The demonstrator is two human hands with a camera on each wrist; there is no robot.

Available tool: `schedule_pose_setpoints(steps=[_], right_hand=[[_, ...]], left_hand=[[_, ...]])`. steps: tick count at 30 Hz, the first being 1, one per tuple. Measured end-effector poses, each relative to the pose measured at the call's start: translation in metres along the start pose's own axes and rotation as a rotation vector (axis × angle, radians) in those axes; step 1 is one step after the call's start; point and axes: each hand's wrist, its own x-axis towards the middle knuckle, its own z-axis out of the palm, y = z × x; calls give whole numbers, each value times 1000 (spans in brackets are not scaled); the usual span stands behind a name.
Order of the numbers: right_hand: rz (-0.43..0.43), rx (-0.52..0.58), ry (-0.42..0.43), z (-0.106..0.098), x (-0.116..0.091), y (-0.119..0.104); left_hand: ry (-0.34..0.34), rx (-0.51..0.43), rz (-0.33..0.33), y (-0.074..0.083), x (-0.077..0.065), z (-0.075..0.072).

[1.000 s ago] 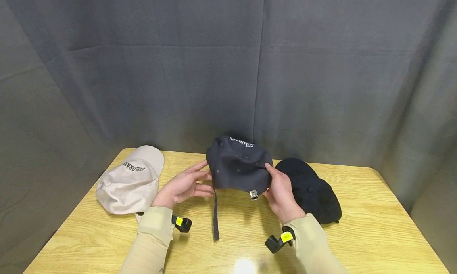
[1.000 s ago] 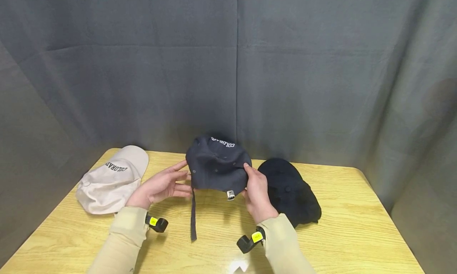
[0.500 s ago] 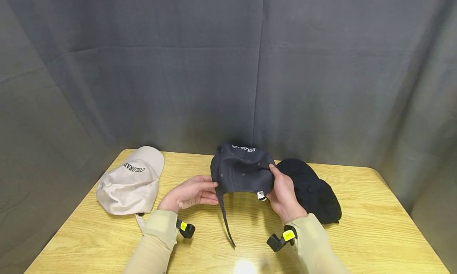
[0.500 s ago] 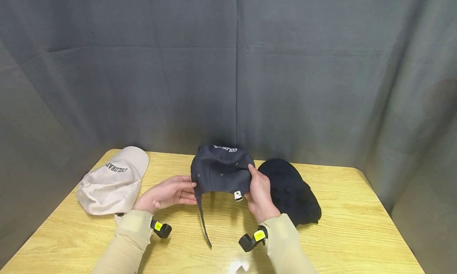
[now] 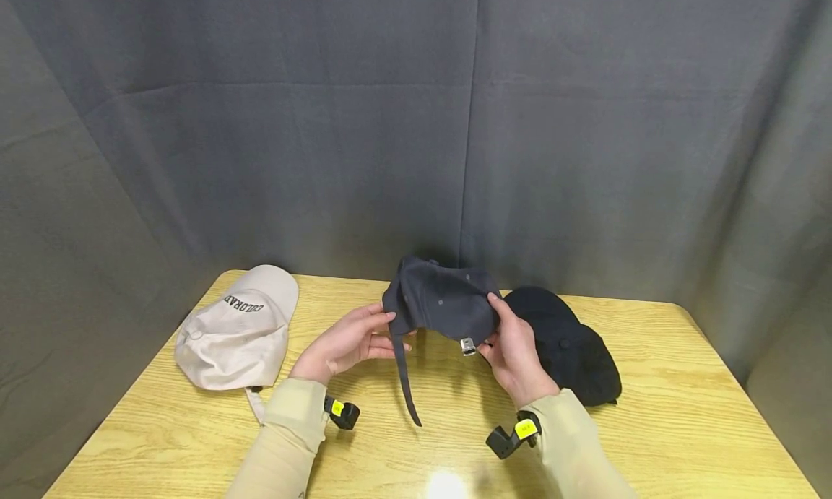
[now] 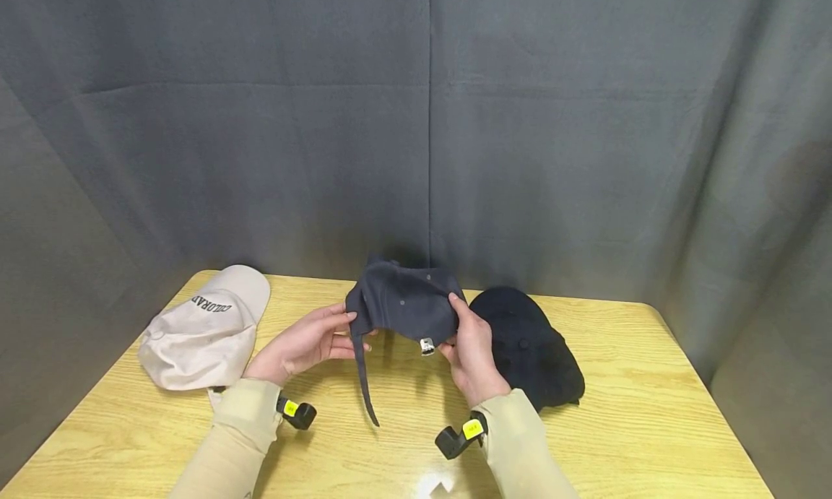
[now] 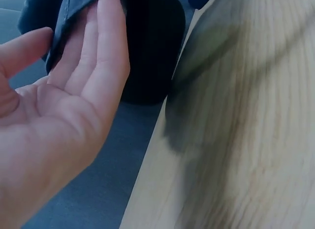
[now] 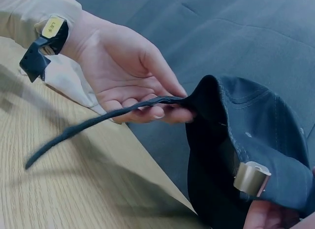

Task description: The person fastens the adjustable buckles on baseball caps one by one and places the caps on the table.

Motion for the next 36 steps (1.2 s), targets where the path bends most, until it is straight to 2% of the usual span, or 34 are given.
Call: schedule_pose_setpoints(steps=[3, 10, 14, 22, 28, 36], right_hand=[[-1, 13, -22, 1, -1, -1], [-4, 0, -46, 5, -3, -2], [-24, -19, -78, 6, -3, -2], [-26, -3, -108, 8, -4, -1], [-21, 34, -158, 11, -7, -3], [-73, -10, -254, 17, -12, -2]], left_hand=[[0, 4, 34, 3, 1, 2], [-63, 35, 82, 5, 2, 8], [-74, 33, 108, 5, 3, 12], [20, -42, 178, 6, 9, 22], [68, -55, 217, 9, 10, 28], [105, 8, 235, 12, 8, 35]])
